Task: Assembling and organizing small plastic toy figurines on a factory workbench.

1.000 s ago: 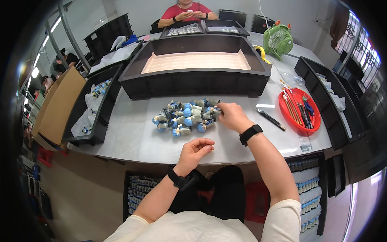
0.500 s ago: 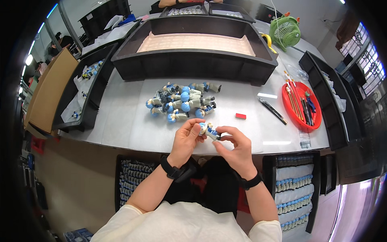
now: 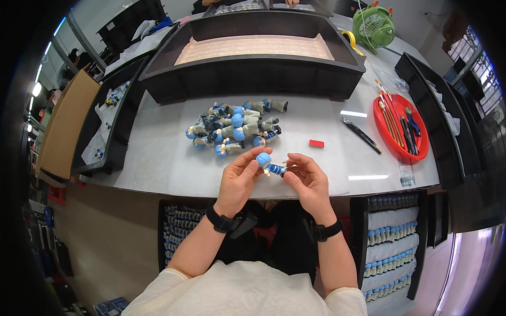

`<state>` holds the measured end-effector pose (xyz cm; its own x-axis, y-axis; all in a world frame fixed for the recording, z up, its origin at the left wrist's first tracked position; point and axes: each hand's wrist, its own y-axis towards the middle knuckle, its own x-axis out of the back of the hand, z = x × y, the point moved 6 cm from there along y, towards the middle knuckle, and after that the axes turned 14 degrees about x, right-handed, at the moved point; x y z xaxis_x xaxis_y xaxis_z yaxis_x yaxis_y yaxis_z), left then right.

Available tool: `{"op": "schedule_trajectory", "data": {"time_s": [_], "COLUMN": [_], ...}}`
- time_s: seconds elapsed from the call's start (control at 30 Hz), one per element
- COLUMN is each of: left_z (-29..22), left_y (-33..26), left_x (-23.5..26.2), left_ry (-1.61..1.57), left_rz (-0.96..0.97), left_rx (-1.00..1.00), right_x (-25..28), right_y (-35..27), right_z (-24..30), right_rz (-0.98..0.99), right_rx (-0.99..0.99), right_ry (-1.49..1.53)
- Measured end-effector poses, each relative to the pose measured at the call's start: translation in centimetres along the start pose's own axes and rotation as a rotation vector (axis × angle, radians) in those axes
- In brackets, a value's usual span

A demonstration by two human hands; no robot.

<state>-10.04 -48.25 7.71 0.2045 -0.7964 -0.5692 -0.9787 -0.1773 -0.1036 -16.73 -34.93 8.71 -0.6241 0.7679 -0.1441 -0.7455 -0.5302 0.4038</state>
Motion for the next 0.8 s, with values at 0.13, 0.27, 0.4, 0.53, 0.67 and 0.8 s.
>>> {"op": "schedule_trajectory", "data": {"time_s": [0.13, 0.27, 0.4, 0.53, 0.67, 0.8], "left_z": [-0.4, 0.5, 0.6, 0.7, 0.1, 0.1], "left_y": [-0.2, 0.1, 0.3, 0.3, -0.1, 0.2], "left_x": [-0.6, -0.2, 0.4, 0.3, 0.3, -0.1], "left_ry": [0.305, 0.306, 0.011, -0.069, -0.056, 0.017], "left_rz": [-0.056, -0.051, -0.09, -0.028, -0.048, -0.033], "left_rx": [-0.096, -0.025, 0.062, 0.105, 0.083, 0.016], "right_x": [0.3, 0.4, 0.4, 0.5, 0.2, 0.8], "right_y": [0.0, -0.1, -0.1, -0.3, -0.2, -0.5], "right_z": [0.1, 0.4, 0.5, 0.3, 0.1, 0.2], "right_rz": [-0.038, -0.078, -0.063, -0.066, -0.089, -0.113], "right_rx": [0.051, 0.075, 0.058, 0.058, 0.034, -0.014], "right_ry": [0.028, 0.067, 0.065, 0.072, 0.066, 0.072]}}
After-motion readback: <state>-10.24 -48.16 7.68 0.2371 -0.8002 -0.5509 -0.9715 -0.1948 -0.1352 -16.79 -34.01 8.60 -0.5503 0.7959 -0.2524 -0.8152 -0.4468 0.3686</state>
